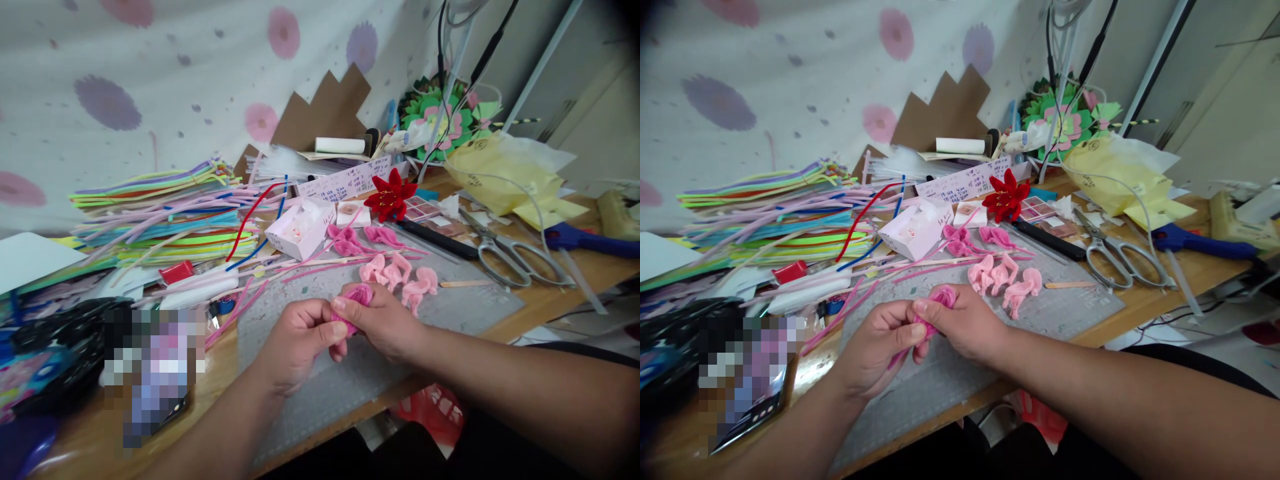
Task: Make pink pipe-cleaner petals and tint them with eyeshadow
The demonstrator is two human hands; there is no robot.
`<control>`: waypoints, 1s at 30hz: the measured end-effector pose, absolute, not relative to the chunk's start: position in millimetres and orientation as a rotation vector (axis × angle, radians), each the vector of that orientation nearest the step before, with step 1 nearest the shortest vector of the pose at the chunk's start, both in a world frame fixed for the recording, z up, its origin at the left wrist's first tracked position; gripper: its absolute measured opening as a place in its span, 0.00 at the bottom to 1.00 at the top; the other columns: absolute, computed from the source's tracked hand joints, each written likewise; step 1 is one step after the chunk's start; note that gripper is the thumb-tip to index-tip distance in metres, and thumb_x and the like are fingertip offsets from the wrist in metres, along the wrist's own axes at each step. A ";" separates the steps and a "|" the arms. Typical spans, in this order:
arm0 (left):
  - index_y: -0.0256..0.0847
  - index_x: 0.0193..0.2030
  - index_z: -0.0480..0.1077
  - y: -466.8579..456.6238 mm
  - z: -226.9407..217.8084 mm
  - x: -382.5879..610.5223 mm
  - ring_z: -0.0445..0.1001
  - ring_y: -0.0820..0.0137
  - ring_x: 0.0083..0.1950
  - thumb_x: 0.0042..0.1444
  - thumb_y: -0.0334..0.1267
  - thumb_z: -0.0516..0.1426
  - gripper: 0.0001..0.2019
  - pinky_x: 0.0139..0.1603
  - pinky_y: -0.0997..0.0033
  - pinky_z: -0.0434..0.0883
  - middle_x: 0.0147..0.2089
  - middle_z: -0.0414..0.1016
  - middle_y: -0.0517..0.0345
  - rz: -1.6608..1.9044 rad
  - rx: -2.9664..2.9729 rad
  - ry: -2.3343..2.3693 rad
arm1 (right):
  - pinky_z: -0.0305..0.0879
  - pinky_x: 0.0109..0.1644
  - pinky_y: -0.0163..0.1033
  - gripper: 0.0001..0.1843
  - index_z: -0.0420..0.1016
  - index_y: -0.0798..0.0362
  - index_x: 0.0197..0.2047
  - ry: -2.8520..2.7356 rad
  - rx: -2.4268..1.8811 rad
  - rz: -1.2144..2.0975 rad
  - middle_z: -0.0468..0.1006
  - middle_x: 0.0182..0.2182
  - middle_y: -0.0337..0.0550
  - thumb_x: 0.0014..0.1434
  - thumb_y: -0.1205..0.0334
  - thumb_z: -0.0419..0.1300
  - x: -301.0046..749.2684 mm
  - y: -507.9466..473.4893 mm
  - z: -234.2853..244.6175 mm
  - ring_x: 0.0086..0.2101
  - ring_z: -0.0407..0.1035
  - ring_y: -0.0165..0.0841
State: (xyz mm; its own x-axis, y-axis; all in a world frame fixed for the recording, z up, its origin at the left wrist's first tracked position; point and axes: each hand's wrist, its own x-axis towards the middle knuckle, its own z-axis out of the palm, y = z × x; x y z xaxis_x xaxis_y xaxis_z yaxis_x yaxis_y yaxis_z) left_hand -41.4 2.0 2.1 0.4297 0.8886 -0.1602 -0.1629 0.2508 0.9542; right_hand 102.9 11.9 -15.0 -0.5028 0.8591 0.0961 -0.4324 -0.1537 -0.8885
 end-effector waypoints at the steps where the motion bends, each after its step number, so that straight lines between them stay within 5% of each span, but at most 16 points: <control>1: 0.37 0.21 0.70 1.3 2.3 -41.8 0.66 0.75 0.21 0.45 0.40 0.64 0.11 0.23 0.75 0.62 0.19 0.71 0.60 0.852 1.075 0.838 | 0.66 0.25 0.34 0.19 0.65 0.53 0.24 -1.196 -0.548 1.763 0.72 0.15 0.35 0.56 0.47 0.60 102.5 10.9 -14.7 0.19 0.69 0.29; 17: 0.38 0.20 0.65 6.3 1.5 -43.3 0.62 0.77 0.19 0.45 0.38 0.62 0.12 0.22 0.76 0.59 0.17 0.68 0.63 0.827 1.147 0.940 | 0.51 0.24 0.31 0.25 0.59 0.53 0.19 -1.621 -0.902 1.261 0.58 0.18 0.33 0.59 0.45 0.53 118.8 26.6 -14.9 0.21 0.53 0.24; 30: 0.38 0.23 0.66 7.2 -10.6 -45.7 0.62 0.75 0.28 0.52 0.38 0.60 0.11 0.31 0.74 0.59 0.23 0.66 0.63 0.942 1.377 0.792 | 0.52 0.24 0.31 0.23 0.58 0.53 0.19 -1.582 -0.972 1.025 0.60 0.16 0.34 0.62 0.52 0.50 104.6 17.3 -15.0 0.20 0.55 0.25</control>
